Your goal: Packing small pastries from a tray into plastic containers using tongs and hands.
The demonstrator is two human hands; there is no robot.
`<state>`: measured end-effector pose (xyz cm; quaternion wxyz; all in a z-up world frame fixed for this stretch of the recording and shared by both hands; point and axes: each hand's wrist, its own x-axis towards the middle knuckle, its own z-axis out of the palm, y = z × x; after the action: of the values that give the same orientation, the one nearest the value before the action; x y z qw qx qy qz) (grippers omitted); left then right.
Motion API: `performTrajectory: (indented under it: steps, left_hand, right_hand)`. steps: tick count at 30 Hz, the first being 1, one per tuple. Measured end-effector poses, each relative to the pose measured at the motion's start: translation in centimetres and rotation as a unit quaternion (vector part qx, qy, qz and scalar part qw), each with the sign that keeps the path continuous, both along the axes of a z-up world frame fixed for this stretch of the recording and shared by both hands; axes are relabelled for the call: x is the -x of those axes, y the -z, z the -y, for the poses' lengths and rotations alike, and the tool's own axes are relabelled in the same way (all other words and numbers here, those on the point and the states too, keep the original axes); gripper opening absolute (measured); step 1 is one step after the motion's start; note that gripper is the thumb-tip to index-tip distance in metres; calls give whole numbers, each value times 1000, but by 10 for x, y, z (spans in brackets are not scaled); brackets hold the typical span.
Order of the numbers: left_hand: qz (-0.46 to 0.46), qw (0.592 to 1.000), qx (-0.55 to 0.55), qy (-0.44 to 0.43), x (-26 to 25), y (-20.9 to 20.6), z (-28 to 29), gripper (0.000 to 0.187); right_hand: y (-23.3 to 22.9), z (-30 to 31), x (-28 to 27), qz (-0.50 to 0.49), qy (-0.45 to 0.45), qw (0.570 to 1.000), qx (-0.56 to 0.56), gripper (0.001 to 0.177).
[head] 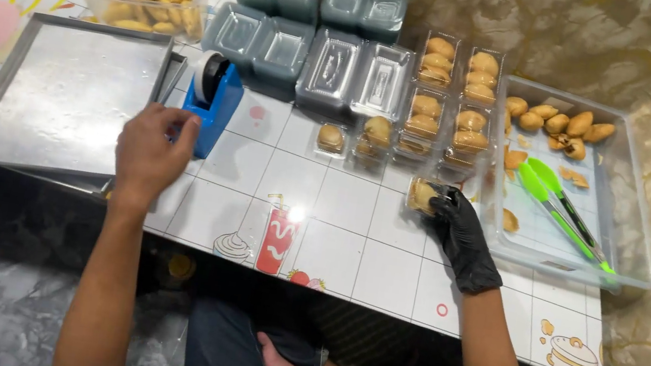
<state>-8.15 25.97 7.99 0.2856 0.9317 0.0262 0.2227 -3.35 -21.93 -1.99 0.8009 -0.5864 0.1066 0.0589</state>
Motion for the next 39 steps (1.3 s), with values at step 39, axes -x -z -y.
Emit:
performTrajectory:
  steps: [39]
  left_hand:
    - [-266, 946, 185, -14, -9, -31, -40, 30]
  right_hand:
    - [-19, -11, 15, 9, 9, 999, 33, 36]
